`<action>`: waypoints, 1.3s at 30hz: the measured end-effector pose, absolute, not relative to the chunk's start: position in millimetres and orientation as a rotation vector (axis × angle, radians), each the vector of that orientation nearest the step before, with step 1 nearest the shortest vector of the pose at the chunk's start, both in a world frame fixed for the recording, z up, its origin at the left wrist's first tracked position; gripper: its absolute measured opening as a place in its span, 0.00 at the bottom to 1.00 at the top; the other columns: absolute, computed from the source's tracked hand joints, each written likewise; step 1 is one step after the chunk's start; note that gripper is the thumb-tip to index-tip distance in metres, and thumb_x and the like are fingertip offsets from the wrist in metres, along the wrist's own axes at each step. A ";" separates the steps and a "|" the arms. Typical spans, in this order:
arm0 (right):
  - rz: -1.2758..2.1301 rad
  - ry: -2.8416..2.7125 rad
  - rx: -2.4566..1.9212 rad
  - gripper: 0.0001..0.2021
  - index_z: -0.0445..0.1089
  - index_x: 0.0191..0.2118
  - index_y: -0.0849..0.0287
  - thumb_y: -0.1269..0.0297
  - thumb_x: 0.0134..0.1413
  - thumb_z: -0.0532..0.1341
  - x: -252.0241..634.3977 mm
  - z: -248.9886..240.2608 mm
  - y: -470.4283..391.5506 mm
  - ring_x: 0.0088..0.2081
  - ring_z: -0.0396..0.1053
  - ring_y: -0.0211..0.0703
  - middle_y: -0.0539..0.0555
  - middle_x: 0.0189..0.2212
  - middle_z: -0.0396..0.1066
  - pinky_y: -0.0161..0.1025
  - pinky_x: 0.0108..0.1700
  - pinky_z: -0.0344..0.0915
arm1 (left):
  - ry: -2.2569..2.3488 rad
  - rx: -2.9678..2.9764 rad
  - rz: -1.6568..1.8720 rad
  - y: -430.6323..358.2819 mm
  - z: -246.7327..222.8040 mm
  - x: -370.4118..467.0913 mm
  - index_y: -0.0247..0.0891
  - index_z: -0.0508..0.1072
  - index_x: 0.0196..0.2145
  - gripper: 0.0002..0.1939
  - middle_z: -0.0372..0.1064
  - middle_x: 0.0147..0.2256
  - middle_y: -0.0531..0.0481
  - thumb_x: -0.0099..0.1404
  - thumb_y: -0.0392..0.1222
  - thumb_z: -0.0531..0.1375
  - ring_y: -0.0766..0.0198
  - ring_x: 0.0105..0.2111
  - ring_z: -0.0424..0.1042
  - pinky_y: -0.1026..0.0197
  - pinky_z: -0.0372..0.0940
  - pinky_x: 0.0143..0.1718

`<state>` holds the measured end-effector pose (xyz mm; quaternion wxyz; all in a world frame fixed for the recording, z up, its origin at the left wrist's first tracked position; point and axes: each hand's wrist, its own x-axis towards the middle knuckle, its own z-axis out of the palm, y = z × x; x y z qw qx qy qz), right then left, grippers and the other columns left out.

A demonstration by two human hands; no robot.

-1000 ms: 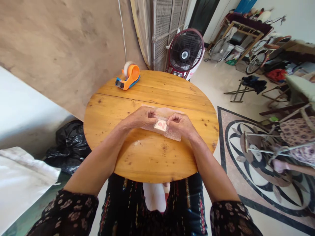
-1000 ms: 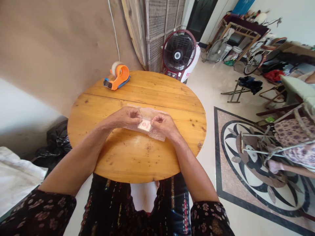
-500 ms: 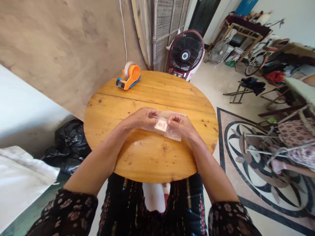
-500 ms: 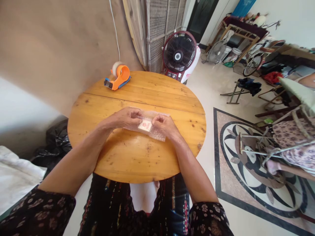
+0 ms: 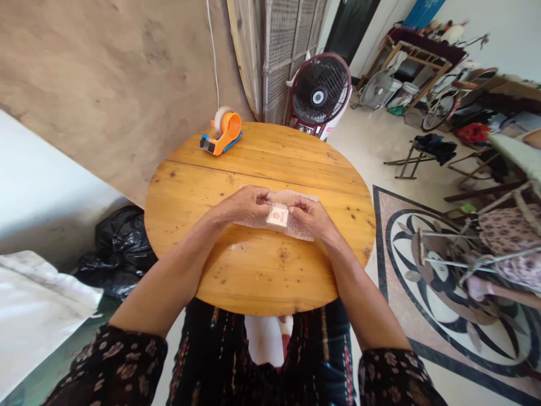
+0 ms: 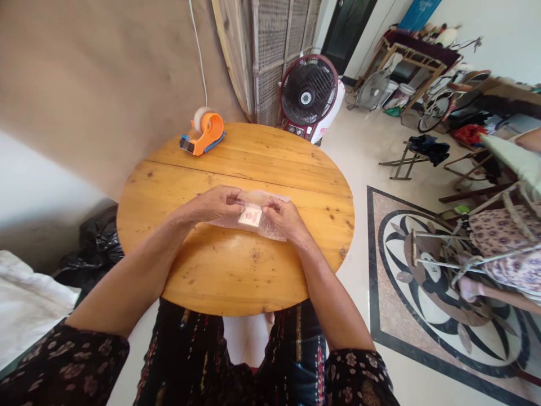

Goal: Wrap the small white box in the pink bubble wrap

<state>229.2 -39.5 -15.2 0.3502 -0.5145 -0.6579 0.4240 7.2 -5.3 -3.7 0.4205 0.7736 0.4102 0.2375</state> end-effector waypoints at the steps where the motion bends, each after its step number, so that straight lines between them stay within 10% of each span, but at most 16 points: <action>1: 1.044 -1.740 -1.312 0.07 0.68 0.30 0.58 0.59 0.50 0.60 229.2 -15.3 -39.2 0.25 0.61 0.35 0.46 0.23 0.66 0.34 0.30 0.58 | 1.034 1.944 0.599 -5.9 -2.5 7.5 0.36 0.74 0.31 0.09 0.70 0.28 0.54 0.54 0.40 0.56 0.68 0.28 0.66 0.68 0.57 0.27; 17: 0.299 -2.134 -1.086 0.14 0.73 0.37 0.55 0.75 0.52 0.53 224.0 -12.9 -44.5 0.45 0.70 0.46 0.55 0.41 0.74 0.44 0.51 0.64 | 1.064 1.948 0.596 -10.7 7.7 10.5 0.36 0.73 0.29 0.09 0.71 0.28 0.52 0.52 0.39 0.55 0.66 0.28 0.66 0.67 0.59 0.28; 39: 0.037 -2.351 -1.085 0.10 0.78 0.38 0.55 0.64 0.61 0.58 219.4 -4.8 -52.1 0.41 0.66 0.46 0.55 0.38 0.74 0.45 0.47 0.58 | 1.091 1.982 0.573 -8.2 5.8 9.6 0.35 0.73 0.31 0.10 0.72 0.29 0.52 0.52 0.39 0.55 0.65 0.30 0.68 0.65 0.61 0.31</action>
